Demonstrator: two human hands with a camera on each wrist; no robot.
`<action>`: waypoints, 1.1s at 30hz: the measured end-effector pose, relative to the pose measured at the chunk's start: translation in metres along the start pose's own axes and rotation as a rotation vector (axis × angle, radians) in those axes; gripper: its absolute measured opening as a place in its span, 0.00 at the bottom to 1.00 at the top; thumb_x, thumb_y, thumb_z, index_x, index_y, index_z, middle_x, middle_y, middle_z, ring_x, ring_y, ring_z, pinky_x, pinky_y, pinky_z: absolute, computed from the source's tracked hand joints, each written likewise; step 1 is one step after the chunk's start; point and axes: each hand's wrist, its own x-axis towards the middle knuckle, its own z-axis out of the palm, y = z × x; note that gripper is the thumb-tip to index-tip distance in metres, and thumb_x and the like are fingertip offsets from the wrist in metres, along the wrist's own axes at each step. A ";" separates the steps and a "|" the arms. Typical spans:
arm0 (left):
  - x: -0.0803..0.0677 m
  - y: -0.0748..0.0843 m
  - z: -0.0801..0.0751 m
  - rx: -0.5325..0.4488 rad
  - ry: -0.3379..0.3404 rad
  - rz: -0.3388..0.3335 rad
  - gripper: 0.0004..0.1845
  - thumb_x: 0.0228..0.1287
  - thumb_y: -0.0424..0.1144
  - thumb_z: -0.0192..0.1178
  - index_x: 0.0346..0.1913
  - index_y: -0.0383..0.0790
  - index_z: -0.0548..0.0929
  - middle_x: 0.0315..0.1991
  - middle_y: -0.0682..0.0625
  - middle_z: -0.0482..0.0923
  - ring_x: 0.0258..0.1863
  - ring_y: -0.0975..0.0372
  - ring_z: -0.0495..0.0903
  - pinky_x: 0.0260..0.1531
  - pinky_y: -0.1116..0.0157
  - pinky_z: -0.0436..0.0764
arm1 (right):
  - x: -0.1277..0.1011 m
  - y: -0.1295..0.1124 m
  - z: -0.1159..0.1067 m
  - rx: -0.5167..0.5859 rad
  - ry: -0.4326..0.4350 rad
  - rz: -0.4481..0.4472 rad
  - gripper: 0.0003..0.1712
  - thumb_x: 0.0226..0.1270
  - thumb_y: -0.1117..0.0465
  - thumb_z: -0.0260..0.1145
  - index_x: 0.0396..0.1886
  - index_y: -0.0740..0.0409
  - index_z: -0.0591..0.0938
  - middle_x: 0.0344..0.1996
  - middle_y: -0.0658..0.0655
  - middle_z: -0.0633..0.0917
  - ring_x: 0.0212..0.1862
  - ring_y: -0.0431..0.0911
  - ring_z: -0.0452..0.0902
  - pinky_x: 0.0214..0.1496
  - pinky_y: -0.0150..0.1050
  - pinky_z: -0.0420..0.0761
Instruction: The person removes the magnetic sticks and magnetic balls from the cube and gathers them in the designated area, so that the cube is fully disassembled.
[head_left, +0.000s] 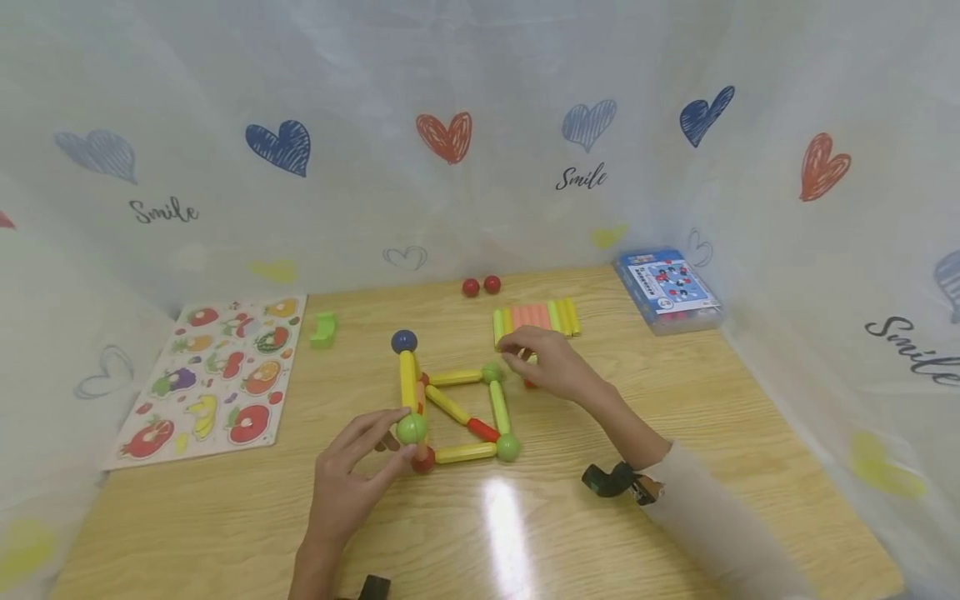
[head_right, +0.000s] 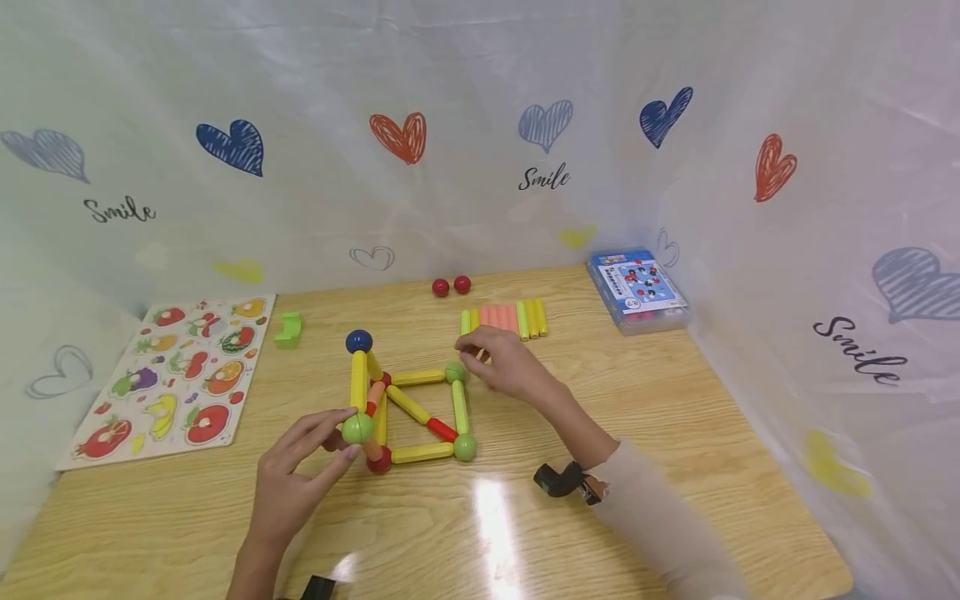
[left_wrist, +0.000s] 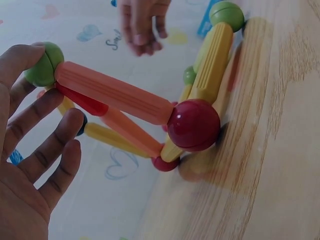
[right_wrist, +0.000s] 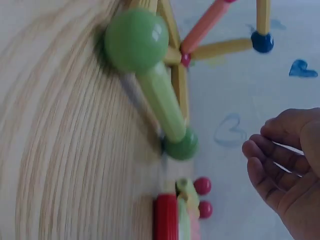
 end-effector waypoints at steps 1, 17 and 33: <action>0.000 0.000 0.000 0.003 -0.002 -0.002 0.25 0.43 0.25 0.70 0.50 0.38 0.81 0.44 0.49 0.78 0.30 0.61 0.75 0.32 0.74 0.75 | 0.003 -0.008 0.004 0.043 -0.012 -0.021 0.11 0.64 0.60 0.61 0.46 0.55 0.81 0.38 0.49 0.82 0.38 0.37 0.76 0.40 0.36 0.79; -0.001 -0.005 -0.001 -0.026 0.003 0.030 0.27 0.40 0.22 0.70 0.49 0.36 0.81 0.44 0.47 0.79 0.30 0.60 0.75 0.32 0.72 0.75 | 0.087 -0.062 0.053 0.421 -0.215 0.114 0.26 0.61 0.44 0.61 0.57 0.50 0.76 0.42 0.44 0.80 0.41 0.45 0.79 0.41 0.37 0.80; 0.002 0.000 -0.001 -0.015 0.007 0.016 0.26 0.39 0.24 0.71 0.47 0.37 0.82 0.42 0.49 0.79 0.29 0.60 0.75 0.31 0.72 0.76 | 0.082 -0.062 0.059 0.246 -0.059 -0.055 0.21 0.60 0.58 0.66 0.53 0.58 0.75 0.44 0.52 0.74 0.39 0.38 0.76 0.40 0.31 0.79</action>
